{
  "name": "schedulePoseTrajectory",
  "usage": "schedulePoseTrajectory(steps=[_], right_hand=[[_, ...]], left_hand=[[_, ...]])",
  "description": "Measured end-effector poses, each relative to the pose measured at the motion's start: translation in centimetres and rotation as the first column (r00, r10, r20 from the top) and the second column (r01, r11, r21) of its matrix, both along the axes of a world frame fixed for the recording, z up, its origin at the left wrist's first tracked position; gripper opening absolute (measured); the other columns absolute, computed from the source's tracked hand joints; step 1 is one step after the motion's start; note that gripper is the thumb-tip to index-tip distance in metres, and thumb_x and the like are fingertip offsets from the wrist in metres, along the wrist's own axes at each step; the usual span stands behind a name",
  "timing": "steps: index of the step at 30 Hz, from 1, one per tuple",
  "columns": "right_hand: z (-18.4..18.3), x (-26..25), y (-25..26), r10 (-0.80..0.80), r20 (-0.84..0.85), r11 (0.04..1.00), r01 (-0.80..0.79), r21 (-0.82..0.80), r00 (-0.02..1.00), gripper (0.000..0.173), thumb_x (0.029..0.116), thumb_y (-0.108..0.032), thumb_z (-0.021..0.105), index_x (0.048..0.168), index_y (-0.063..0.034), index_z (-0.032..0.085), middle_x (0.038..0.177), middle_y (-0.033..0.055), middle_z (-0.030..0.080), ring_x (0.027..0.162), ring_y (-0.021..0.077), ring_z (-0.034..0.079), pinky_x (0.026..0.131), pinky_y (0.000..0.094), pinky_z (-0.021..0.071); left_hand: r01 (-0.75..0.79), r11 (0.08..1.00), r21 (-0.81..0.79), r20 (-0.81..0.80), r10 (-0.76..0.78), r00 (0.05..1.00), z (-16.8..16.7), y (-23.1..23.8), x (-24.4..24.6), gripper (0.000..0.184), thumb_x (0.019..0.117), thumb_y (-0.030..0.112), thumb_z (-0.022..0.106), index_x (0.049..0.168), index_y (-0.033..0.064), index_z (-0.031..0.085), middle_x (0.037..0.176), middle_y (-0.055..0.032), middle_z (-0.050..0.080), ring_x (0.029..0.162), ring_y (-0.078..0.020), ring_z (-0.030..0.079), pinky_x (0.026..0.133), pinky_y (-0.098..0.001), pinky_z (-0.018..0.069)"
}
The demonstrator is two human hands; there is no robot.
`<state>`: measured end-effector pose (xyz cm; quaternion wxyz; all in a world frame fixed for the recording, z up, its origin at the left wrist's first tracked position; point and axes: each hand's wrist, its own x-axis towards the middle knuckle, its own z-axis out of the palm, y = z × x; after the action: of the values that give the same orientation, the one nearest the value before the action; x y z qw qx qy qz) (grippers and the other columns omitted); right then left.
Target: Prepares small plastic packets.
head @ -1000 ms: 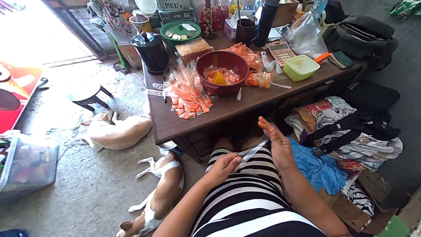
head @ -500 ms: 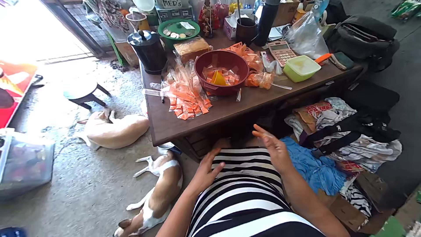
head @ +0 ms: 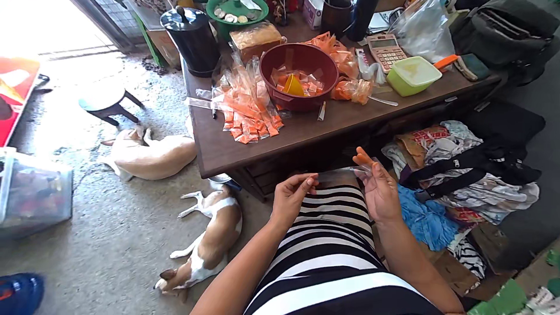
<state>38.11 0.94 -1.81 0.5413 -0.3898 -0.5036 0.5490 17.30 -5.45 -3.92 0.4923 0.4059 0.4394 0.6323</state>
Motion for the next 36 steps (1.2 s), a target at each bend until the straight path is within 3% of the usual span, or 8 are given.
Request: schedulePoseTrajectory(steps=[4, 8, 12, 15, 18, 23, 27, 36], right_hand=[[-1.1, -0.9, -0.8, 0.008, -0.132, 0.984, -0.031, -0.173, 0.991, 0.041, 0.112, -0.019, 0.029, 0.123, 0.0013, 0.062, 0.136, 0.0105, 0.066, 0.121, 0.0172, 0.065, 0.101, 0.0324, 0.0529], [-2.3, -0.8, -1.3, 0.196, 0.022, 0.943, -0.182, -0.279, 0.98, 0.046, 0.1117, -0.025, 0.028, 0.124, 0.0027, 0.062, 0.131, 0.0127, 0.068, 0.113, 0.0184, 0.068, 0.094, 0.033, 0.0565], [-0.1, 1.8, 0.3, 0.654, 0.571, 0.756, -0.441, -0.483, 0.496, 0.048, 0.1075, -0.043, 0.048, 0.104, -0.0031, 0.074, 0.098, 0.0048, 0.076, 0.073, 0.0107, 0.069, 0.067, 0.0335, 0.0572], [1.3, 1.5, 0.0, 0.472, 0.517, 0.878, -0.431, -0.208, 0.714, 0.02, 0.1012, -0.024, 0.061, 0.09, -0.0079, 0.066, 0.079, -0.0072, 0.069, 0.056, -0.0038, 0.054, 0.053, 0.0159, 0.047], [1.1, -0.3, -0.1, 0.375, 0.257, 0.917, -0.398, 0.042, 0.891, 0.012, 0.1011, -0.016, 0.06, 0.108, -0.0102, 0.067, 0.099, -0.0077, 0.072, 0.07, -0.0042, 0.06, 0.063, 0.0149, 0.0517], [0.5, -2.9, -0.6, 0.456, 0.236, 0.844, -0.501, 0.193, 0.858, 0.033, 0.0994, -0.022, 0.065, 0.127, -0.0031, 0.06, 0.12, -0.0016, 0.07, 0.087, -0.0022, 0.063, 0.078, 0.0178, 0.0534], [0.4, -3.6, -1.0, 0.393, 0.309, 0.853, -0.469, 0.227, 0.866, 0.04, 0.0957, -0.024, 0.069, 0.129, -0.0017, 0.062, 0.106, -0.0026, 0.07, 0.083, -0.0034, 0.059, 0.073, 0.0152, 0.0494], [0.0, -3.6, -1.5, 0.409, 0.319, 0.86, -0.478, 0.18, 0.855, 0.02, 0.0953, -0.021, 0.067, 0.107, -0.0044, 0.067, 0.129, 0.0054, 0.065, 0.092, -0.0015, 0.061, 0.075, 0.016, 0.0509]], left_hand=[[-0.129, 0.99, -0.058, 0.333, 0.141, 0.932, 1.6, 0.4, -0.1, 0.013, 0.0889, -0.006, 0.069, 0.093, 0.006, 0.073, 0.086, -0.0027, 0.075, 0.081, -0.0111, 0.071, 0.083, -0.0309, 0.0605], [-0.165, 0.986, -0.013, 0.39, 0.157, 0.907, 2.4, 0.5, -0.6, 0.037, 0.0838, -0.004, 0.076, 0.117, 0.0098, 0.067, 0.09, -0.0007, 0.07, 0.082, -0.0112, 0.069, 0.084, -0.0329, 0.0602], [-0.168, 0.983, 0.069, 0.262, 0.145, 0.954, 2.7, 0.3, -0.9, 0.054, 0.0845, -0.009, 0.073, 0.134, 0.0068, 0.058, 0.093, -0.0005, 0.069, 0.083, -0.0104, 0.068, 0.084, -0.0307, 0.06], [-0.127, 0.986, 0.113, 0.106, 0.115, 0.988, 2.6, -0.2, -0.7, 0.056, 0.0862, -0.009, 0.072, 0.138, 0.001, 0.054, 0.094, -0.0018, 0.071, 0.084, -0.0099, 0.069, 0.084, -0.0286, 0.0599], [-0.087, 0.973, 0.211, -0.065, 0.103, 0.993, 2.1, -0.4, -0.5, 0.059, 0.0874, -0.005, 0.073, 0.142, -0.0019, 0.052, 0.095, -0.0037, 0.072, 0.086, -0.0109, 0.07, 0.085, -0.0294, 0.0593], [-0.076, 0.939, 0.336, -0.346, 0.198, 0.917, 1.8, -0.7, -0.6, 0.058, 0.0884, 0.0, 0.075, 0.143, -0.0008, 0.053, 0.093, -0.0051, 0.073, 0.087, -0.0124, 0.071, 0.086, -0.0306, 0.0599], [-0.058, 0.914, 0.403, -0.492, 0.269, 0.828, 1.4, -1.0, -0.4, 0.062, 0.0892, 0.005, 0.077, 0.145, -0.0005, 0.05, 0.093, -0.008, 0.073, 0.088, -0.013, 0.071, 0.087, -0.029, 0.0595], [-0.031, 0.821, 0.57, -0.581, 0.43, 0.691, 0.6, -1.2, -0.3, 0.056, 0.0935, 0.009, 0.074, 0.14, 0.0105, 0.043, 0.1, -0.0112, 0.064, 0.089, -0.0156, 0.068, 0.087, -0.0268, 0.058]])
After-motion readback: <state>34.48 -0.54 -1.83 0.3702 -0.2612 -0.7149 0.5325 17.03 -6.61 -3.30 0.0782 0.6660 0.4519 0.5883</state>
